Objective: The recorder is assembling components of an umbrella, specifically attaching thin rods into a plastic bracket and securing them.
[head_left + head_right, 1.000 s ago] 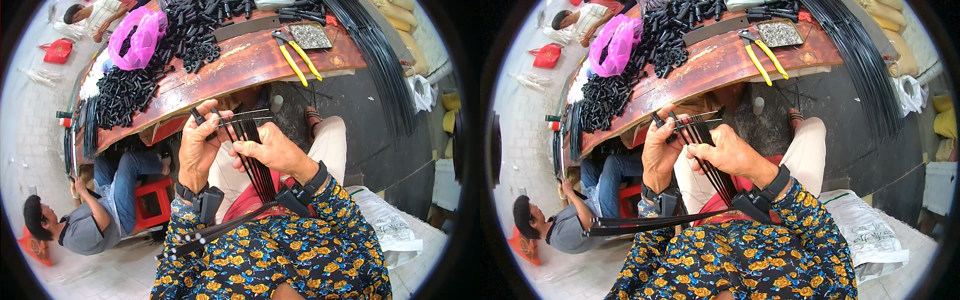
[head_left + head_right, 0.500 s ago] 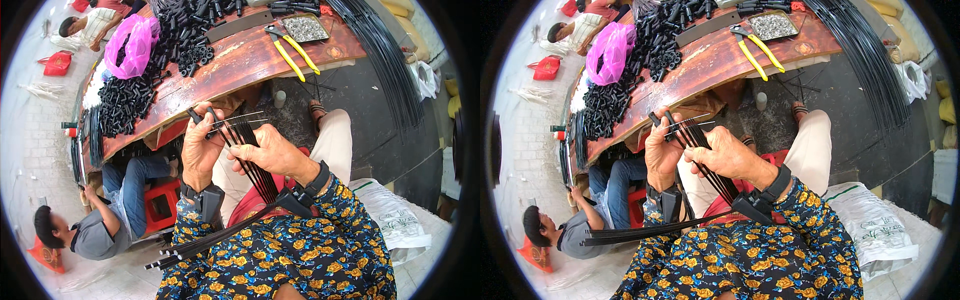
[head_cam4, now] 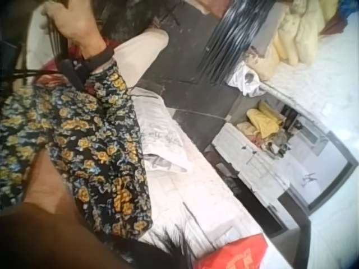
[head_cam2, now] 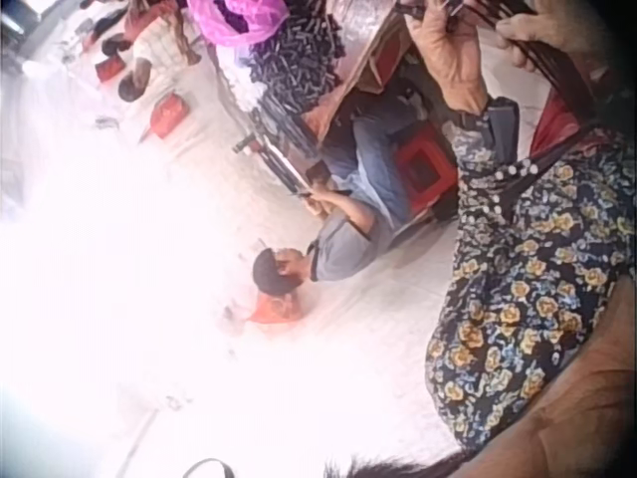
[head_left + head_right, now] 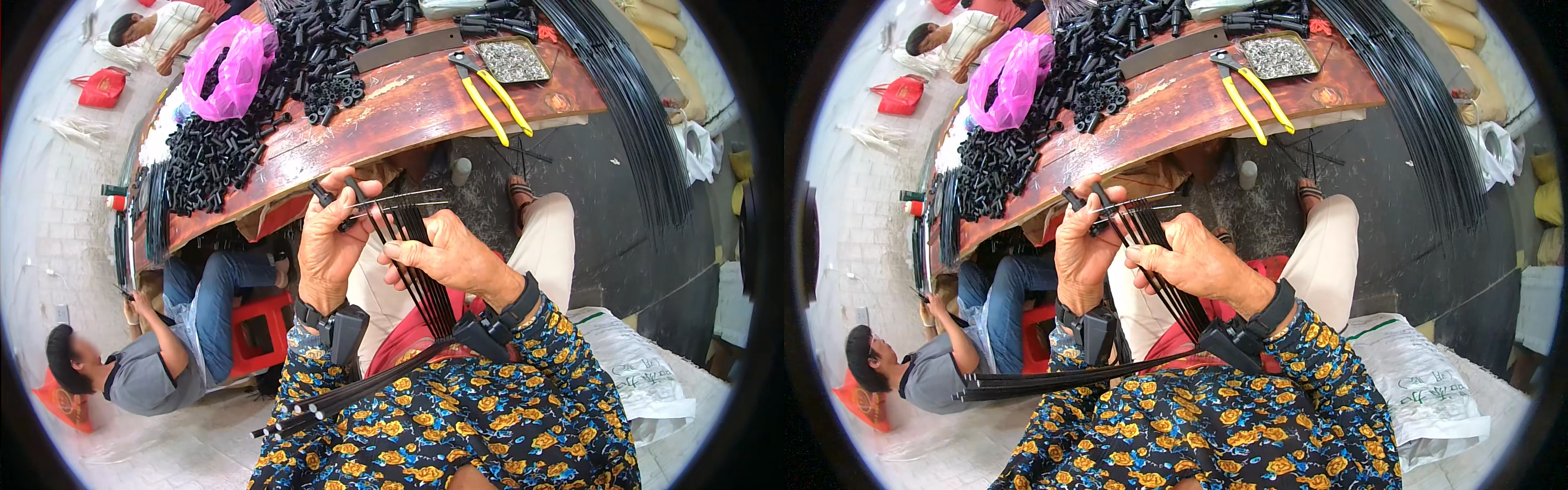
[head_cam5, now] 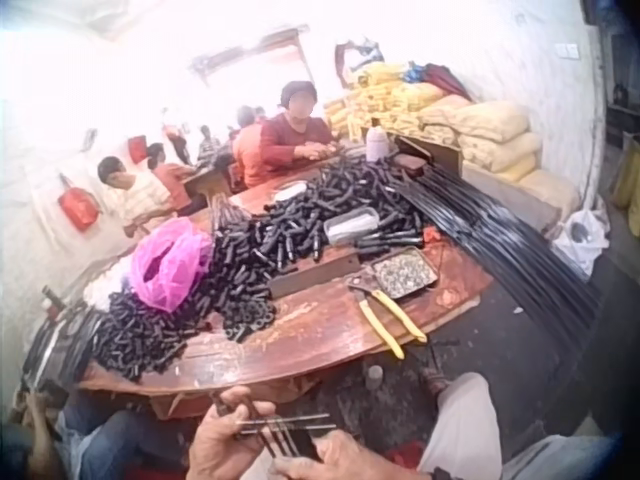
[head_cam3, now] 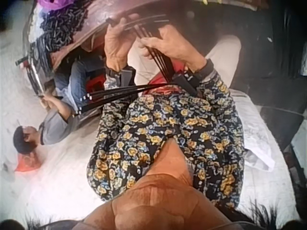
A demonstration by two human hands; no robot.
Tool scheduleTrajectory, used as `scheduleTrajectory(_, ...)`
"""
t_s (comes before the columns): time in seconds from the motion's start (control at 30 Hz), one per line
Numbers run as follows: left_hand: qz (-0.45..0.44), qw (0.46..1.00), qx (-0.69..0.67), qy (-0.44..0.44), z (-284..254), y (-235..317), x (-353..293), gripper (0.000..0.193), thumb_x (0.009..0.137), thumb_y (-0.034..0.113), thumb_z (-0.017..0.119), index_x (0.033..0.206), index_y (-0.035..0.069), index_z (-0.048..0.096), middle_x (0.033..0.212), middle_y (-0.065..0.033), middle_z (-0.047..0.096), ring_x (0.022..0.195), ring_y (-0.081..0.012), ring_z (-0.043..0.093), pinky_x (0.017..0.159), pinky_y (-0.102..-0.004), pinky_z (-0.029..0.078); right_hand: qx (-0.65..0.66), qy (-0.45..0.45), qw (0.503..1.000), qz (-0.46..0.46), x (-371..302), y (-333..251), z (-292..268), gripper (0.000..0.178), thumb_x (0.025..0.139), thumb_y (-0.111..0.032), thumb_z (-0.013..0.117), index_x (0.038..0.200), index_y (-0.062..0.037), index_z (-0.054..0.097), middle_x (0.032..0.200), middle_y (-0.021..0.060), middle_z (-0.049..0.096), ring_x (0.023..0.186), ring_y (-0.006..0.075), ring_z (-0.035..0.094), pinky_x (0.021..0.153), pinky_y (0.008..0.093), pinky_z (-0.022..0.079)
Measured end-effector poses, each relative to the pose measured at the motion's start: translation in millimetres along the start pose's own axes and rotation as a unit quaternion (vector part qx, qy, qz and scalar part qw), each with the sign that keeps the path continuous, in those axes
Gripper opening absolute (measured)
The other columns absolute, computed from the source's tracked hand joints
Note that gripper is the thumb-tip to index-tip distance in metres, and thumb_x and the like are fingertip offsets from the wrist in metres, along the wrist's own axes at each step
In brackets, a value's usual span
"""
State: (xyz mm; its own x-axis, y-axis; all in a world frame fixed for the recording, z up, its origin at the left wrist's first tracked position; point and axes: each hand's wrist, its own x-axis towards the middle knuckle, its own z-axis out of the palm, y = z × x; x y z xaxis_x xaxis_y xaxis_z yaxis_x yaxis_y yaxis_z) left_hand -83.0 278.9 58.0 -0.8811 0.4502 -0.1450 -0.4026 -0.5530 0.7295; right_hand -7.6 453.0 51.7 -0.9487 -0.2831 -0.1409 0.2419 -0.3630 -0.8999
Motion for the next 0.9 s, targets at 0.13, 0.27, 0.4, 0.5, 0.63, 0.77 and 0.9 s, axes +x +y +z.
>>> scheduleTrajectory(0.13,0.001,1.000,-0.019,-0.012,-0.1,-2.5,2.0,0.034,0.091,0.007,0.062,0.123,0.006,0.053,0.104,-0.0143,0.065,0.085,-0.0234,0.067,0.077,-0.0367,0.059,0.005,0.001,1.000,0.008,-0.9,-1.6,-0.3,0.023,0.090,-0.018,0.061,0.087,0.0044,0.068,0.070,0.0074,0.067,0.062,0.0107,0.064,0.057,0.0249,0.053)
scheduleTrajectory(0.27,0.008,0.999,-0.036,-0.017,-7.0,-4.0,4.9,0.033,0.091,0.007,0.062,0.123,0.005,0.053,0.103,-0.0134,0.065,0.085,-0.0234,0.067,0.077,-0.0378,0.059,0.010,-0.006,1.000,0.005,0.4,-1.0,-0.8,0.024,0.091,-0.018,0.062,0.088,0.0044,0.067,0.070,0.0073,0.067,0.062,0.0107,0.065,0.057,0.0247,0.053)
scheduleTrajectory(0.4,-0.003,0.999,-0.034,-0.036,-7.6,-4.3,5.4,0.037,0.091,0.005,0.061,0.126,0.006,0.051,0.104,-0.0142,0.065,0.089,-0.0239,0.066,0.079,-0.0387,0.057,0.023,-0.009,1.000,0.016,-0.7,-3.3,-0.6,0.023,0.091,-0.018,0.062,0.088,0.0037,0.068,0.071,0.0073,0.068,0.063,0.0110,0.065,0.057,0.0247,0.053)
scheduleTrajectory(0.5,-0.001,1.000,-0.019,-0.019,-4.7,-4.9,4.0,0.035,0.090,0.006,0.063,0.124,0.006,0.053,0.103,-0.0128,0.066,0.087,-0.0222,0.067,0.077,-0.0374,0.059,0.021,-0.006,1.000,0.013,-0.9,-1.7,-1.6,0.023,0.092,-0.019,0.061,0.088,0.0033,0.068,0.071,0.0072,0.067,0.063,0.0113,0.065,0.057,0.0248,0.053)
scheduleTrajectory(0.63,0.002,1.000,-0.006,-0.016,-4.4,-3.0,0.2,0.036,0.089,0.005,0.065,0.124,0.005,0.054,0.104,-0.0129,0.066,0.089,-0.0213,0.067,0.078,-0.0357,0.059,0.020,-0.006,1.000,0.016,-0.5,-2.3,-2.2,0.024,0.092,-0.019,0.062,0.088,0.0034,0.068,0.071,0.0070,0.067,0.063,0.0113,0.065,0.057,0.0250,0.053)
scheduleTrajectory(0.77,0.010,0.999,-0.007,-0.036,-6.5,-3.6,-0.3,0.038,0.088,0.004,0.066,0.125,0.005,0.055,0.104,-0.0128,0.065,0.090,-0.0216,0.067,0.080,-0.0352,0.059,0.015,-0.010,1.000,0.005,-0.4,-3.2,-2.0,0.023,0.093,-0.019,0.061,0.088,0.0034,0.067,0.071,0.0070,0.067,0.063,0.0113,0.065,0.058,0.0251,0.054)
scheduleTrajectory(0.9,0.015,0.999,0.004,-0.029,-8.8,-7.0,0.2,0.040,0.087,0.003,0.066,0.126,0.004,0.054,0.105,-0.0126,0.064,0.091,-0.0222,0.067,0.083,-0.0354,0.059,0.034,-0.013,0.999,0.014,1.9,1.2,-4.7,0.023,0.093,-0.019,0.061,0.089,0.0032,0.067,0.071,0.0069,0.067,0.063,0.0114,0.065,0.058,0.0250,0.054)
